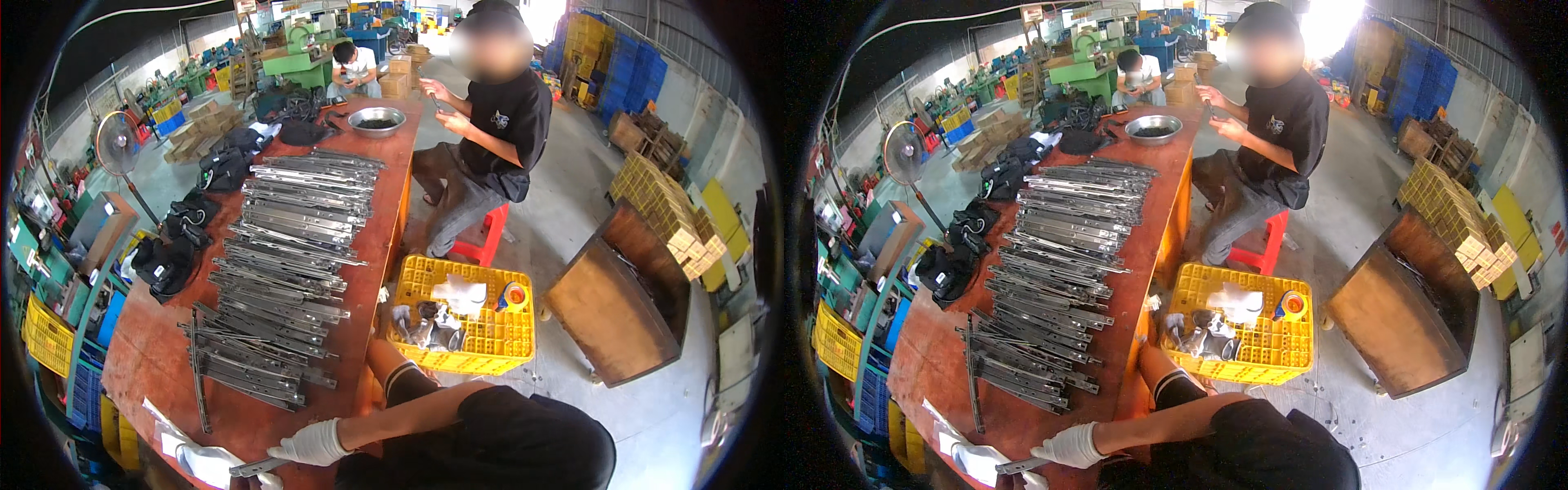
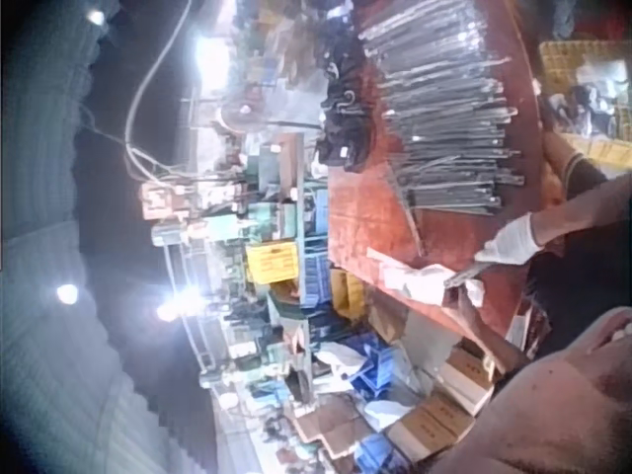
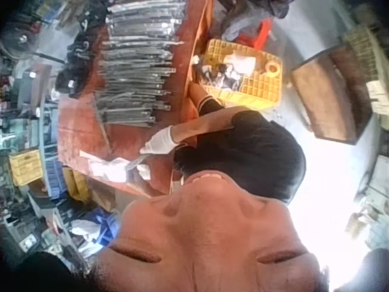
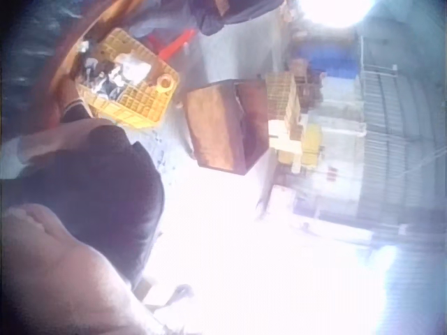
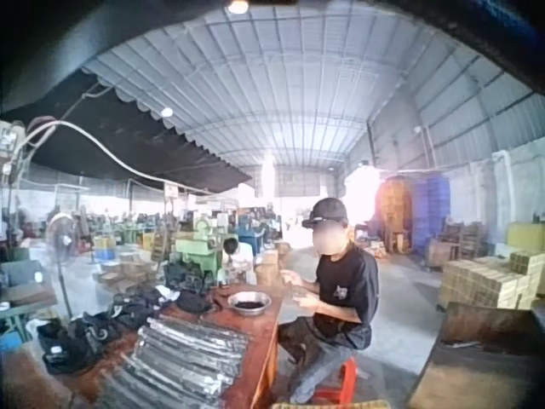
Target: Sorting metal drawer slides and placing them into plastic sleeves and cardboard boxes.
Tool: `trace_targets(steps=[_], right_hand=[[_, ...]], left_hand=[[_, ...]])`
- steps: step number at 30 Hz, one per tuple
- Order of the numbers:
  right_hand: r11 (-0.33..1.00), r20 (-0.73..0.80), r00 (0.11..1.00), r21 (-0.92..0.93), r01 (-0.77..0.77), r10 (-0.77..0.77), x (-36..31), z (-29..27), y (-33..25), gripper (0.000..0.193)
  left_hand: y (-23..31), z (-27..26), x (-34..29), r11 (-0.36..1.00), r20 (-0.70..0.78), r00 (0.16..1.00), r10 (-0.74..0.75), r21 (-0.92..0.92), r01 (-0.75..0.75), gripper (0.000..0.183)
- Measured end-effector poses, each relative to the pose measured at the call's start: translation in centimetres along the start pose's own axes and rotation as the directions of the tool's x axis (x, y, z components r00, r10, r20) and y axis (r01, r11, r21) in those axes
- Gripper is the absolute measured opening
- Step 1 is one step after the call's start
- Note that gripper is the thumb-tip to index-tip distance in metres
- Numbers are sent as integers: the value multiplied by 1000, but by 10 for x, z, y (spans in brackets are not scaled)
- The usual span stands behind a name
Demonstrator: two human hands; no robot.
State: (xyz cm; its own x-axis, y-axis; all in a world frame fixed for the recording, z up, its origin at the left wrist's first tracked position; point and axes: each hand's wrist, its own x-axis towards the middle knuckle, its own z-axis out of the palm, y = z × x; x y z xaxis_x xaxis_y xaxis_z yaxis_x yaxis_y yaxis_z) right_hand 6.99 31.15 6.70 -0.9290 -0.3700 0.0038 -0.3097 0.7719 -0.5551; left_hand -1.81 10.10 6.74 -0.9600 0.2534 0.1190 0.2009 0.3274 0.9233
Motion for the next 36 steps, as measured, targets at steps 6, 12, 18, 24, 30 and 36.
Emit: trace_targets(steps=[6, 12, 18, 24, 30, 36], right_hand=[[982, 32, 994, -158, 106, -102, -6, -1, 25, 57], [987, 27, 996, -137, 88, -85, -2, 5, 33, 60], [987, 75, 997, -158, -7, 19, 3, 4, 27, 62], [983, -19, 998, -176, -55, 52, 4, 15, 15, 62], [949, 215, 963, 232, -214, 165, 1, -16, -12, 55], [496, 118, 979, 848, -187, 166, -27, -13, -34, 43]], left_hand=[[-18, 13, 9, 999, 49, 999, -10, 44, 8, 17], [-42, 14, 19, 996, 83, 996, -40, 85, 33, 17], [-54, -1, 13, 988, 117, 989, -86, 137, 69, 16], [-44, -14, 6, 983, 122, 991, -53, 182, 30, 16], [-19, -30, -15, 970, 87, 995, 38, 237, -58, 16], [21, -24, -47, 948, -6, 987, 162, 280, -154, 16]])
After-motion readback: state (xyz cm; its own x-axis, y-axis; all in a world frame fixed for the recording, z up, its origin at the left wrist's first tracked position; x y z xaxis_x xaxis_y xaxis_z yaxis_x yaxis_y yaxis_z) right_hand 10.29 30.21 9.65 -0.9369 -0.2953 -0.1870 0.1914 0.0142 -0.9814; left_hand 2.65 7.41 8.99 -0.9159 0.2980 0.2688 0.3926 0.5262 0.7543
